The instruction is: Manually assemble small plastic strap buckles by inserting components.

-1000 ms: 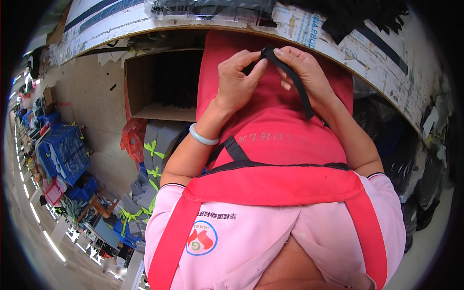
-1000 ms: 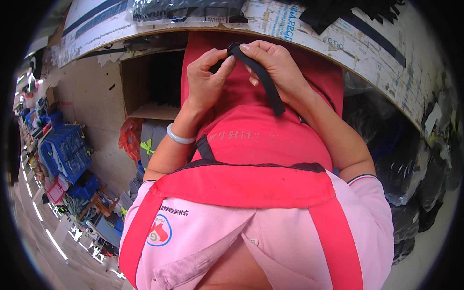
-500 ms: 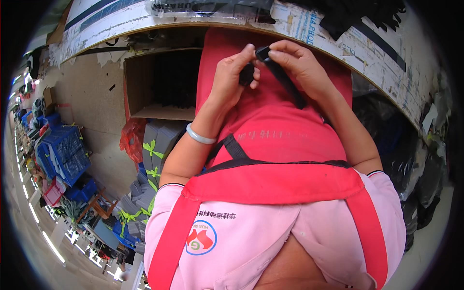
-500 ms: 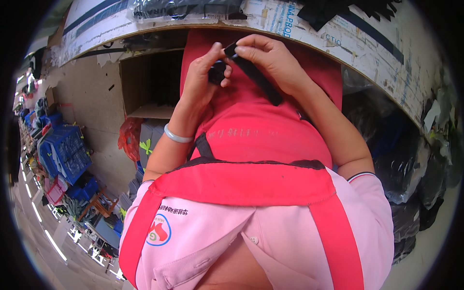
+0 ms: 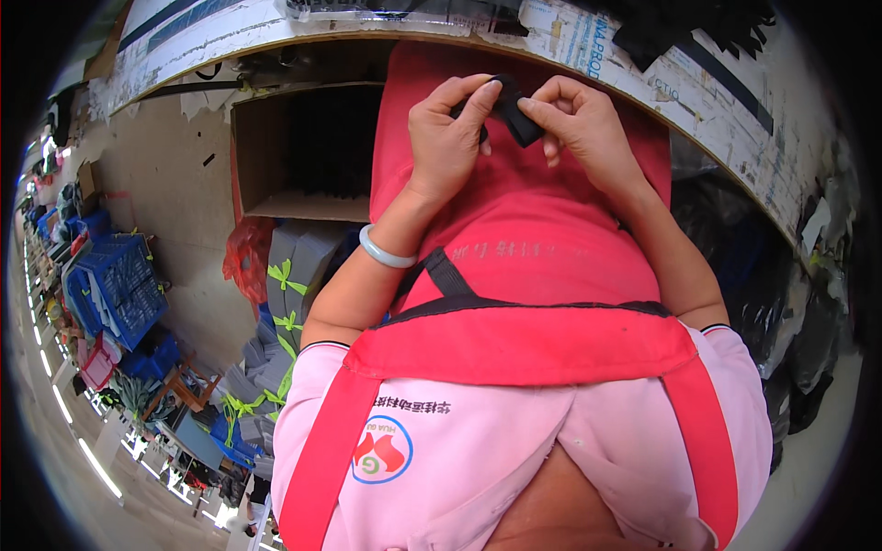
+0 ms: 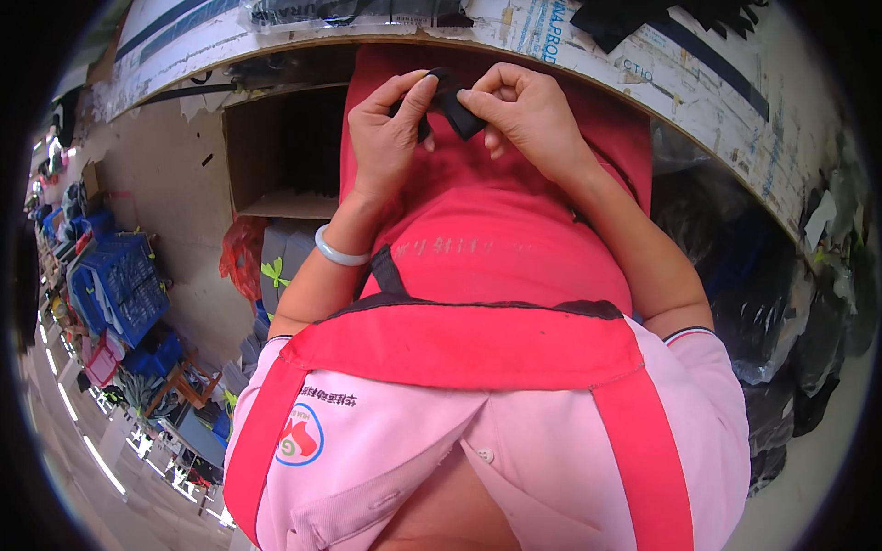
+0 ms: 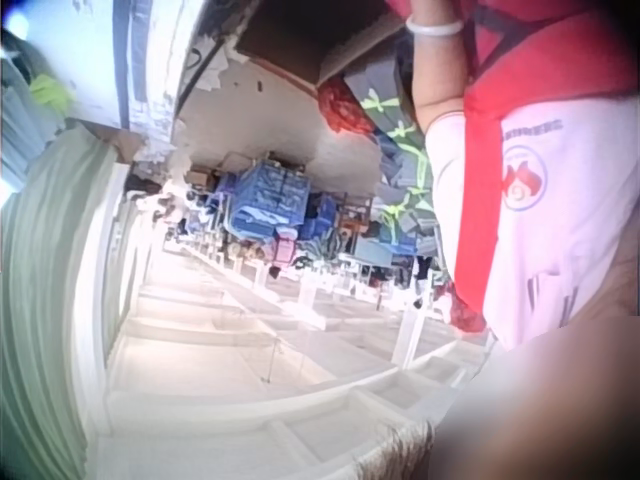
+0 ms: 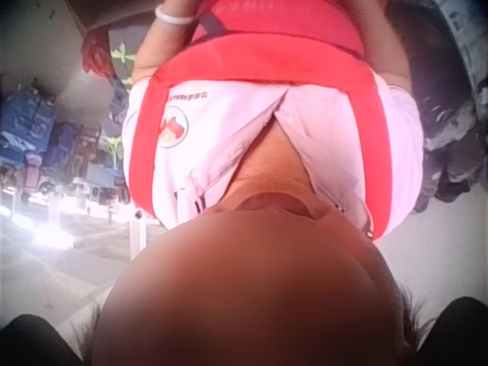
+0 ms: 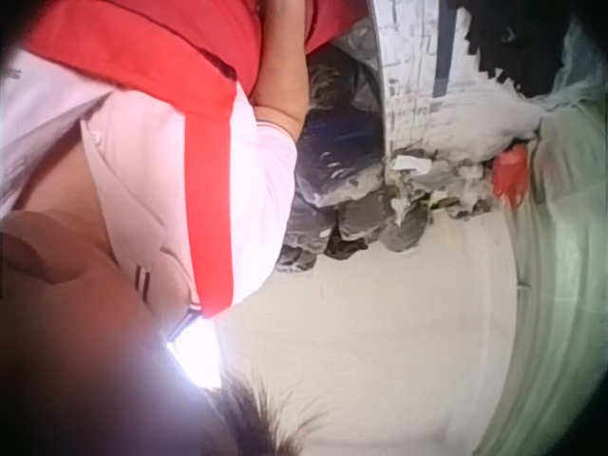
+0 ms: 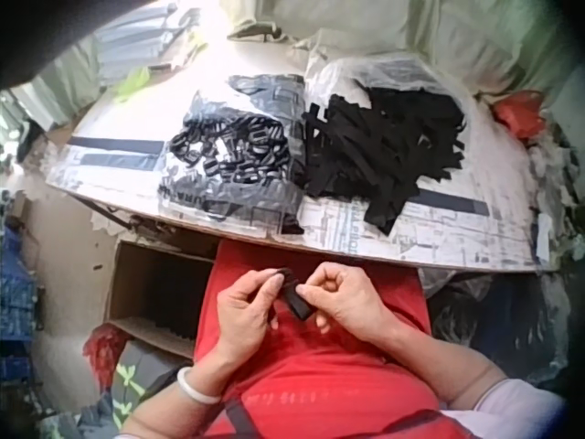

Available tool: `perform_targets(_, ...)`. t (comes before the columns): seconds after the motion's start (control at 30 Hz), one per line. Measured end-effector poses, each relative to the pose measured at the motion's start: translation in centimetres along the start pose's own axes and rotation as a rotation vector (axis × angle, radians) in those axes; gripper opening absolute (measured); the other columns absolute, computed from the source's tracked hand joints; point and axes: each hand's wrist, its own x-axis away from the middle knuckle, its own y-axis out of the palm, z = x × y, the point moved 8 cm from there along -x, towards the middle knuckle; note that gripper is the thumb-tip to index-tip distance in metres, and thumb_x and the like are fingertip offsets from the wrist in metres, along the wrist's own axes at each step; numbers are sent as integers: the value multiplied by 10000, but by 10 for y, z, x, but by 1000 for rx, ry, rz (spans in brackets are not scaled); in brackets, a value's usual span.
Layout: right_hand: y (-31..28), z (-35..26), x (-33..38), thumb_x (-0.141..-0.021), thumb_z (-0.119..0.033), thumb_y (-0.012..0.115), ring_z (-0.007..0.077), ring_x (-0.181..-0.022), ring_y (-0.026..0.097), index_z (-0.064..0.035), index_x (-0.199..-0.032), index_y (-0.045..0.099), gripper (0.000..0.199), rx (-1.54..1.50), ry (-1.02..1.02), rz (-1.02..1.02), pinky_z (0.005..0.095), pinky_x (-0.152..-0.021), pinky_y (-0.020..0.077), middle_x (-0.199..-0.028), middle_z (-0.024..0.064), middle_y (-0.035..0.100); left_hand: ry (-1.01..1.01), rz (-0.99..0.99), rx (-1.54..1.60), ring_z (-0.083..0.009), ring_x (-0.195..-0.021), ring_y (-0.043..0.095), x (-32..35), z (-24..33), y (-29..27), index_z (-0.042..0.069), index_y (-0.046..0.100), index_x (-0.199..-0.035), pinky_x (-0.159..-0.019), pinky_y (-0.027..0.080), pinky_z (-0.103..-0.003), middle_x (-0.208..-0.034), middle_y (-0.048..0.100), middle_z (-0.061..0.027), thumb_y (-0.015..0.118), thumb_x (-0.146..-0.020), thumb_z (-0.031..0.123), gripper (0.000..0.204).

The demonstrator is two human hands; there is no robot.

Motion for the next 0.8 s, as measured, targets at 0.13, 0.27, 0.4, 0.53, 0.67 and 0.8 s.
perform_targets(0.13,3,10,-6,-907,-172,647,56,-524,558,-11,-886,602,168,-90,61,-16,194,-467,483,-705,26,612,120,-19,-55,-50,-538,530,2,2,2,6,681,-1047,-432,397,-185,-801,622,-2,667,-888,87,179)
perform_targets(0.27,7,3,-6,-920,-184,634,65,-613,594,-8,-969,608,185,-278,-121,52,204,-515,516,-811,49,619,105,-54,12,-45,-572,529,1,3,2,10,691,-1037,-460,408,-175,-866,602,0,668,-863,21,176)
perform_targets(0.4,10,5,-6,-940,-239,607,65,-663,601,-17,-1046,617,246,-223,65,-151,196,-547,521,-831,33,612,133,-130,-11,-50,-634,543,5,3,-1,15,718,-988,-473,422,-176,-901,596,-24,680,-834,-7,160)
perform_targets(0.53,3,23,-13,-911,-263,645,43,-629,569,-27,-980,652,246,-136,162,-270,173,-524,478,-756,1,602,216,-212,-155,-64,-667,551,9,6,2,54,736,-970,-523,431,-181,-912,579,-16,695,-808,-27,186)
perform_targets(0.67,-5,10,-11,-888,-268,676,45,-644,563,-30,-952,668,247,-13,8,-77,196,-543,461,-780,1,625,240,-224,-159,-58,-653,547,13,12,4,66,738,-959,-513,428,-184,-962,561,-19,702,-800,-31,190)
perform_targets(0.8,-7,9,-12,-888,-256,676,57,-663,568,-32,-959,667,236,12,-33,-70,208,-592,466,-805,6,638,182,-220,-129,-42,-627,540,15,14,5,51,734,-941,-499,422,-185,-1026,538,-25,704,-798,-31,167)
